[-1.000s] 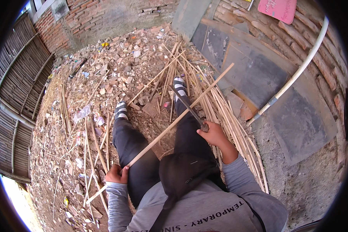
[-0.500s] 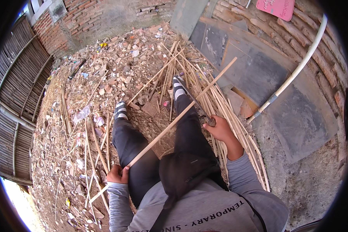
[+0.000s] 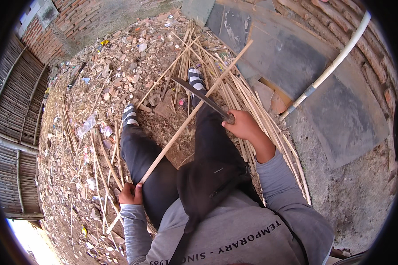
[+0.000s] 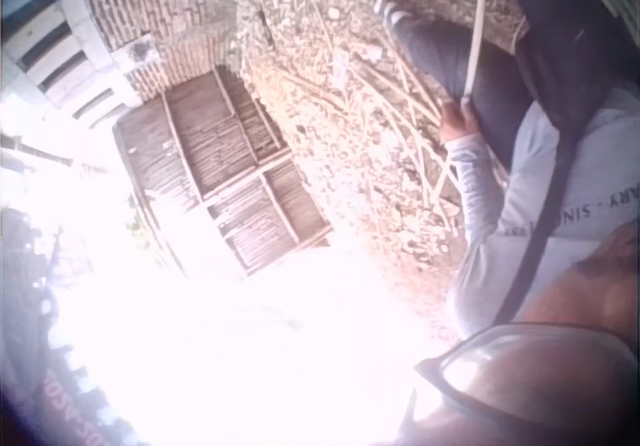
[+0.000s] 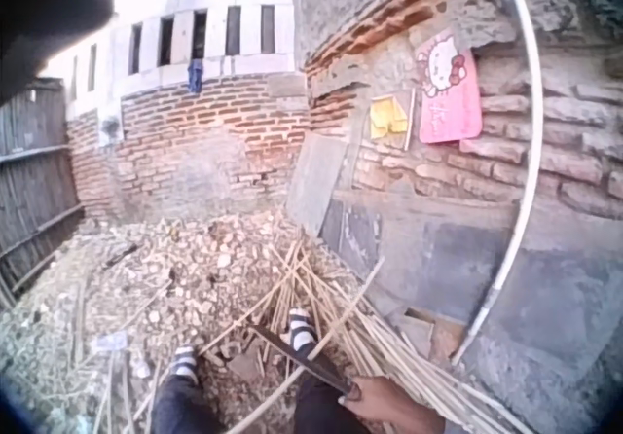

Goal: The person shaves a strip of bamboo using a knife, removing thin layers of wood while sitting in a workspace.

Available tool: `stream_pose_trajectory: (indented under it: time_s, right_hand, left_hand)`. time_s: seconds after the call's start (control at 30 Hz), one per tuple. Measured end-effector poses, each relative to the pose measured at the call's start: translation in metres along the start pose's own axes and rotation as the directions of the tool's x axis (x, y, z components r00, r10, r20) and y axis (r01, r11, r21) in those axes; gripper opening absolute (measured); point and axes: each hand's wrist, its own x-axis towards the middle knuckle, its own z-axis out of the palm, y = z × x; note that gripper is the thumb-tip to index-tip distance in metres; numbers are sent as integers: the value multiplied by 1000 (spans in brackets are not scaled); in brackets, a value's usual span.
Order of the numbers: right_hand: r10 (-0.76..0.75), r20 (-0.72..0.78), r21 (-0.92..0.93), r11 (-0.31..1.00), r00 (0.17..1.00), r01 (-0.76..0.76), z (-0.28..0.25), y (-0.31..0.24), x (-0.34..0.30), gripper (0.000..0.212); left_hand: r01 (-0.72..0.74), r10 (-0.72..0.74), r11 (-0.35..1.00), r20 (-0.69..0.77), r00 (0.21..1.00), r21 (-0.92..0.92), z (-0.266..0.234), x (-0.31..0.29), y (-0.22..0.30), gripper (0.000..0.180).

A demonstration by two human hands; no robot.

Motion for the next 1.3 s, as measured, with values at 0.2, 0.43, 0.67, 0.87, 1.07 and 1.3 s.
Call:
stream_pose_trajectory:
  time_s: [0.2, 0.43, 0.67, 0.87, 1.07, 1.3]
  right_hand:
    - [-49, 225, -123, 989, 973, 78, 1, -36, 0, 29]
    - [28, -59, -93, 995, 998, -34, -16, -5, 25, 30]
    - [-76, 282, -106, 988, 956, 109, -4, -46, 0, 27]
    - [33, 148, -39, 999, 988, -28, -26, -36, -1, 31]
    - [-75, 298, -44, 995, 952, 92, -6, -30, -10, 31]
    - [76, 101, -92, 994, 992, -67, -12, 1, 15, 33]
  left_hand:
    - [-34, 31, 998, -73, 997, -44, 13, -1, -20, 46]
    - [-78, 80, 996, -46, 996, 44, 2, 5, 0, 45]
    - [-76, 75, 995, 18, 997, 70, 1, 7, -1, 44]
    - [-127, 127, 992, 100, 987, -3, -26, -9, -16, 44]
    - [-94, 96, 995, 147, 984, -22, -30, -27, -34, 57]
    - [-126, 114, 990, 162, 980, 67, -31, -14, -39, 53]
